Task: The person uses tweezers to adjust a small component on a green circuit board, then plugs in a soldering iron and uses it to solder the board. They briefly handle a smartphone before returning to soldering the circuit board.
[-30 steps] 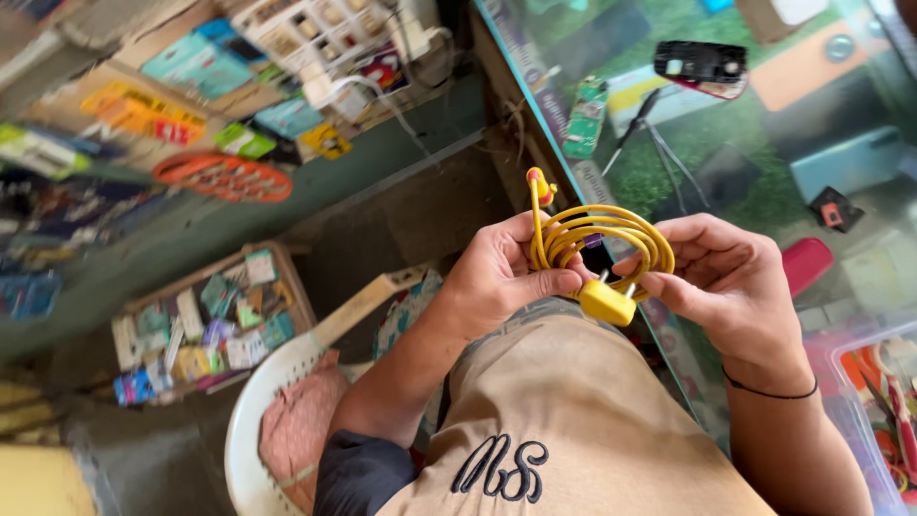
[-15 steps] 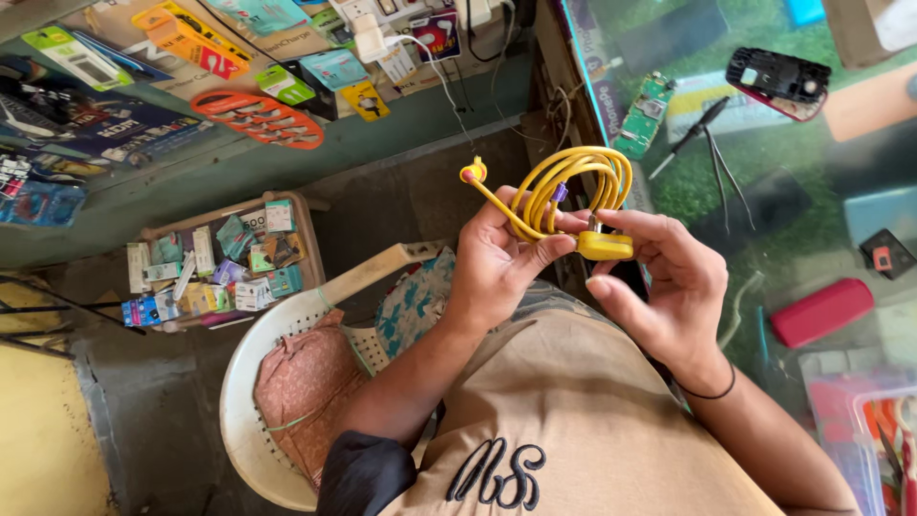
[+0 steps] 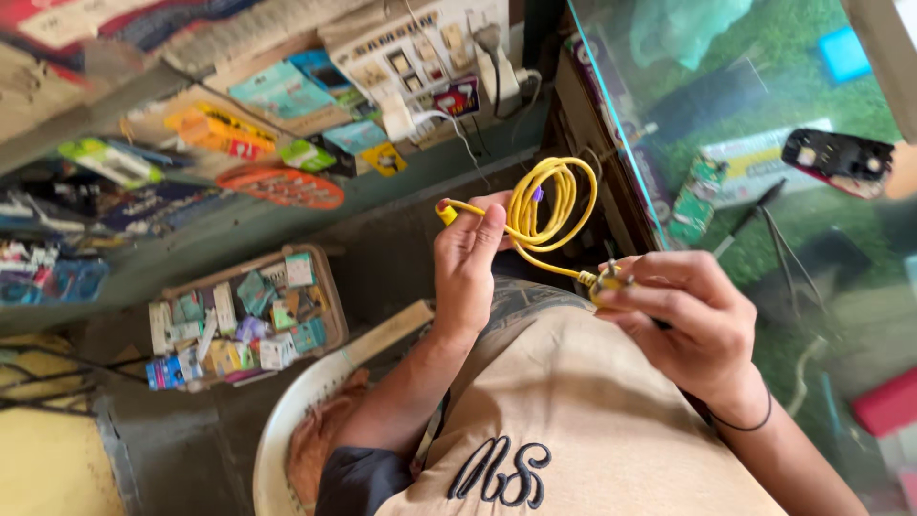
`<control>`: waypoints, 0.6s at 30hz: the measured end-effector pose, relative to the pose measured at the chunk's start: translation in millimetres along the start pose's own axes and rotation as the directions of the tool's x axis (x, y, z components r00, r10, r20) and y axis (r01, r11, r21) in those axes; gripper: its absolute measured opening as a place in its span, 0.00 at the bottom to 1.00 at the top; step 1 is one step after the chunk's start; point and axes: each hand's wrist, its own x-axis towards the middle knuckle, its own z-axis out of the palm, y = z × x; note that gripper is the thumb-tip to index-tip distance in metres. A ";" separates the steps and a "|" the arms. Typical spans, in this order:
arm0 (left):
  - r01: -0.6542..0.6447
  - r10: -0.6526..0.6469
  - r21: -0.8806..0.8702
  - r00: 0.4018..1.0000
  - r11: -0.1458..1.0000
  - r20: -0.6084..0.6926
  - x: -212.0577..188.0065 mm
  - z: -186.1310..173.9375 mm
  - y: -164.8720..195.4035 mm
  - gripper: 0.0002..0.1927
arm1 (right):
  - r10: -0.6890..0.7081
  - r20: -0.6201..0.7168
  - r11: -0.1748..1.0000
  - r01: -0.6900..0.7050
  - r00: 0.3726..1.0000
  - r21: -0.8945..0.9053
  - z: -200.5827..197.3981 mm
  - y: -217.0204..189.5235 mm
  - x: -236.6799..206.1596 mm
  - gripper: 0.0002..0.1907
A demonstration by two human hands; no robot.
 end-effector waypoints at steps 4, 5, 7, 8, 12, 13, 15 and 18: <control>-0.226 0.237 0.390 0.971 0.892 0.022 35.0 -29.5 12.8 0.10 | -0.150 0.116 0.989 0.150 0.982 0.011 15.7 12.8 27.5 0.14; -0.243 0.260 0.445 0.965 0.862 0.024 42.0 -38.5 17.5 0.10 | -0.176 0.144 0.984 0.174 0.974 0.030 18.6 15.4 31.6 0.14; -0.250 0.290 0.521 0.957 0.816 0.005 52.7 -52.4 24.1 0.11 | 0.032 0.165 0.995 -0.047 0.986 0.090 21.4 20.3 37.2 0.17; -0.237 0.289 0.547 0.957 0.803 -0.011 54.1 -59.0 26.7 0.12 | 0.141 0.187 0.979 -0.166 0.972 0.121 21.6 22.8 38.7 0.19; -0.068 0.090 0.126 0.980 0.990 -0.177 62.0 -84.8 34.7 0.10 | 0.090 0.180 0.996 -0.093 0.980 0.007 18.8 36.0 39.4 0.23; -0.120 0.129 0.061 0.973 0.991 -0.190 62.1 -93.2 37.5 0.09 | 0.111 0.194 0.994 -0.109 0.975 -0.022 17.1 41.2 38.5 0.24; -0.231 0.210 -0.066 0.948 0.971 -0.238 59.9 -113.3 46.2 0.09 | 0.192 0.184 0.977 -0.206 0.964 0.060 12.8 49.6 31.0 0.24; -0.326 0.293 -0.079 0.914 0.942 -0.279 50.7 -143.1 61.0 0.10 | 0.321 0.155 0.875 -0.355 0.934 0.330 1.3 67.8 11.1 0.25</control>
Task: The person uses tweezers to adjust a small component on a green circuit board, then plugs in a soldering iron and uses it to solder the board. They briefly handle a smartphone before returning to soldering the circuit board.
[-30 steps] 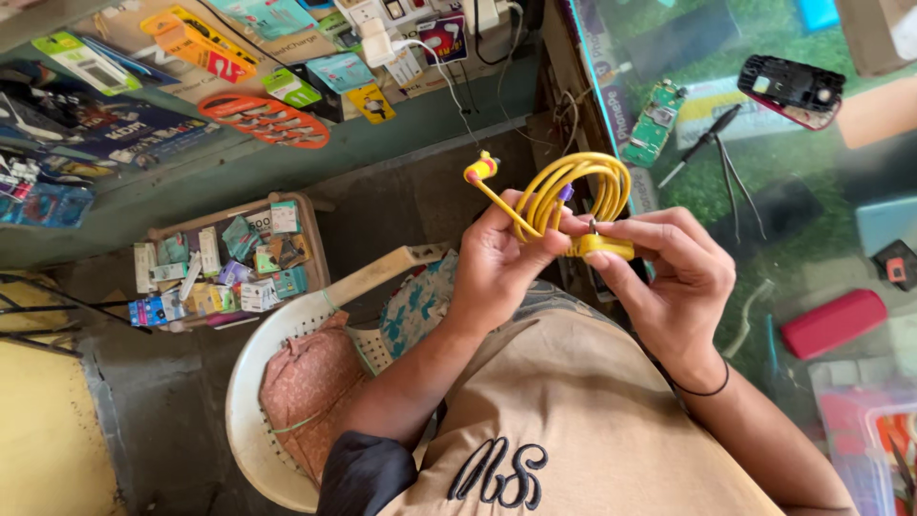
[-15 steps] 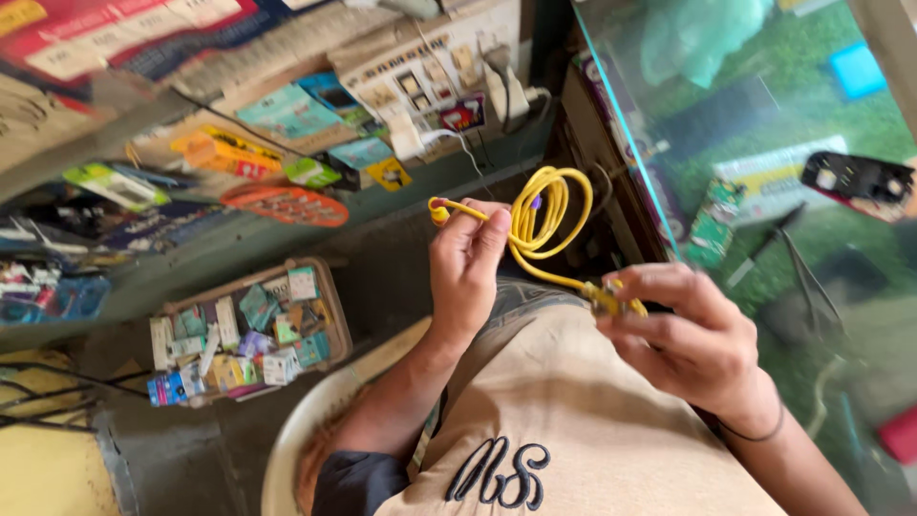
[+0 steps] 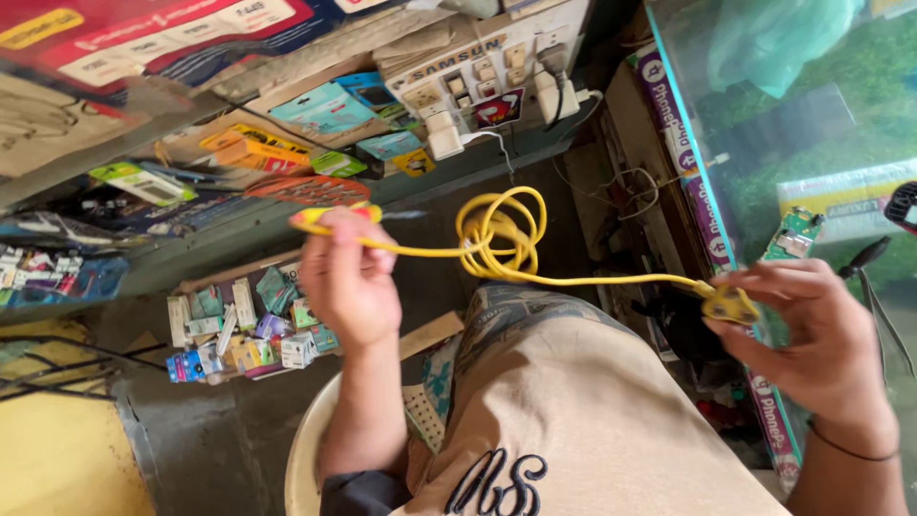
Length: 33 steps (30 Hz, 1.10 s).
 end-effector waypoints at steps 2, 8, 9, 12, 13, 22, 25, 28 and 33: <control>0.024 -0.026 -0.026 0.997 0.999 -0.073 1.9 -17.9 8.5 0.10 | 0.027 0.030 0.995 -0.029 0.999 0.094 -22.8 16.1 -12.9 0.27; -0.042 0.014 -0.108 0.969 0.993 -0.247 2.2 -63.5 18.6 0.15 | 0.645 -0.035 0.560 -0.504 0.764 -0.658 -93.7 78.5 -37.6 0.25; -0.067 0.034 -0.116 0.964 0.991 -0.265 2.7 -67.2 19.6 0.15 | 0.664 -0.034 0.535 -0.507 0.747 -0.675 -96.7 85.8 -39.6 0.24; -0.055 0.025 -0.086 0.948 0.995 -0.319 -1.7 -64.6 19.1 0.13 | 0.687 -0.033 0.504 -0.509 0.726 -0.698 -90.4 92.7 -37.3 0.23; -0.044 0.024 -0.072 0.965 0.996 -0.261 -4.8 -58.7 17.3 0.13 | 0.674 -0.031 0.529 -0.512 0.738 -0.677 -85.9 88.3 -34.8 0.22; -0.169 0.170 0.028 0.984 0.985 -0.059 -9.3 -35.0 19.8 0.12 | -0.042 -0.225 0.988 0.008 0.973 -0.153 -6.1 12.0 11.1 0.18; -0.248 0.239 -0.007 0.941 0.969 -0.240 -7.9 -68.8 42.7 0.11 | -0.135 -0.462 0.977 0.042 0.877 -0.207 3.7 15.6 36.1 0.17; -0.282 0.324 0.167 0.876 0.945 -0.357 -14.3 -111.8 69.2 0.17 | -0.046 -0.713 0.997 0.072 0.700 0.007 -0.4 37.2 55.3 0.09; -0.338 0.436 0.285 0.783 0.897 -0.444 -37.1 -170.2 100.8 0.20 | 0.056 -0.737 0.934 0.225 0.674 0.276 -12.6 69.0 65.9 0.09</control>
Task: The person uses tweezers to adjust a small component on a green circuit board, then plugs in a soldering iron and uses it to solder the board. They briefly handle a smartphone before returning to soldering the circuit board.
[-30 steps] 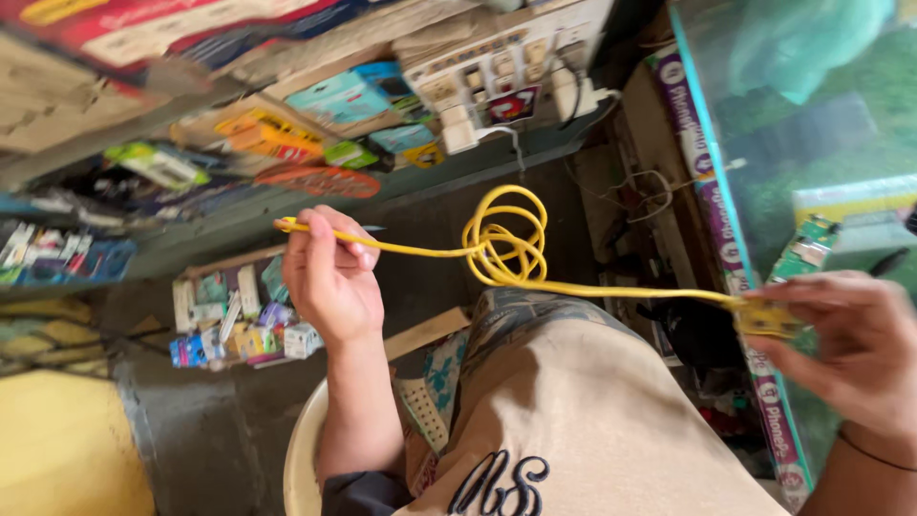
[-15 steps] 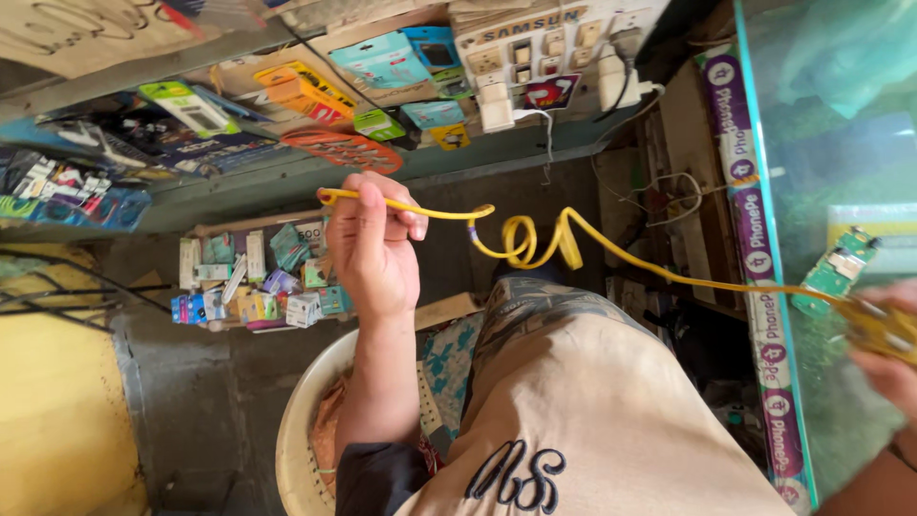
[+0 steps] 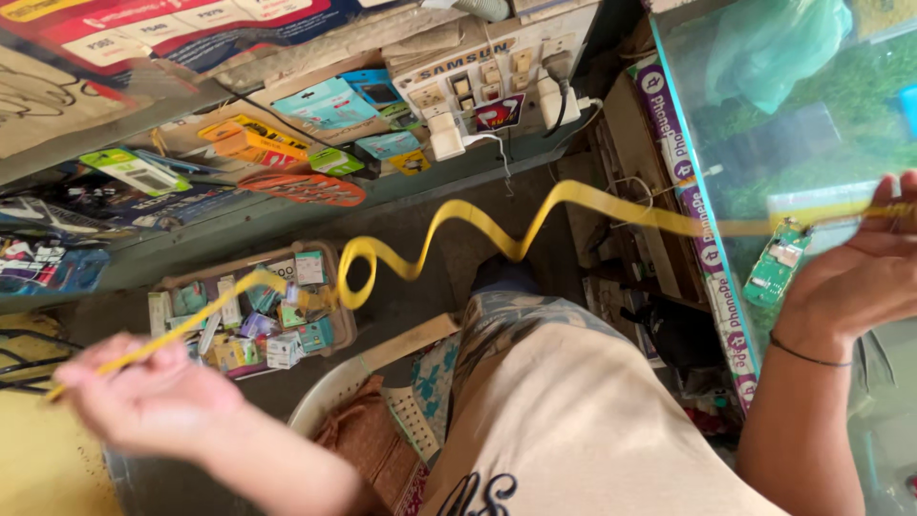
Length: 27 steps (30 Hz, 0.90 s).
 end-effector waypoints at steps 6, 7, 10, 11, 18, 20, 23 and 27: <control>-0.006 0.009 -0.022 0.995 1.000 0.098 -11.4 -32.2 1.1 0.22 | 0.372 0.096 0.907 -0.340 0.923 -0.246 73.3 46.3 -28.9 0.13; 0.022 -0.015 -0.068 0.993 0.997 0.116 -13.6 -35.3 3.7 0.21 | 0.052 0.445 0.735 0.268 0.894 -0.623 90.7 58.7 -30.7 0.12; 0.087 -0.046 -0.207 0.979 0.974 0.196 -16.7 -42.7 13.4 0.20 | 0.103 0.482 0.727 0.265 0.870 -0.633 147.5 116.3 -24.8 0.17; 0.104 -0.043 -0.261 0.973 0.960 0.228 -16.4 -44.8 15.1 0.19 | 0.111 0.441 0.652 0.270 0.891 -0.709 158.9 133.0 -22.5 0.18; 0.008 0.077 -0.306 0.961 0.952 0.264 -6.0 -47.0 13.7 0.13 | -0.033 0.356 0.687 0.280 0.934 -0.670 176.3 185.8 -14.4 0.14; -0.027 0.092 -0.250 0.963 0.968 0.253 -10.7 -42.7 6.1 0.13 | -0.001 0.345 0.732 0.235 0.939 -0.639 174.2 186.0 -16.7 0.14; -0.069 0.117 -0.194 0.961 0.979 0.251 -23.1 -38.8 -0.8 0.12 | 0.063 0.323 0.752 0.168 0.944 -0.638 173.9 188.2 -18.6 0.16; -0.090 0.119 -0.124 0.962 0.988 0.248 -34.4 -34.2 -5.4 0.12 | 0.129 0.281 0.835 0.049 0.951 -0.547 174.2 199.3 -20.1 0.13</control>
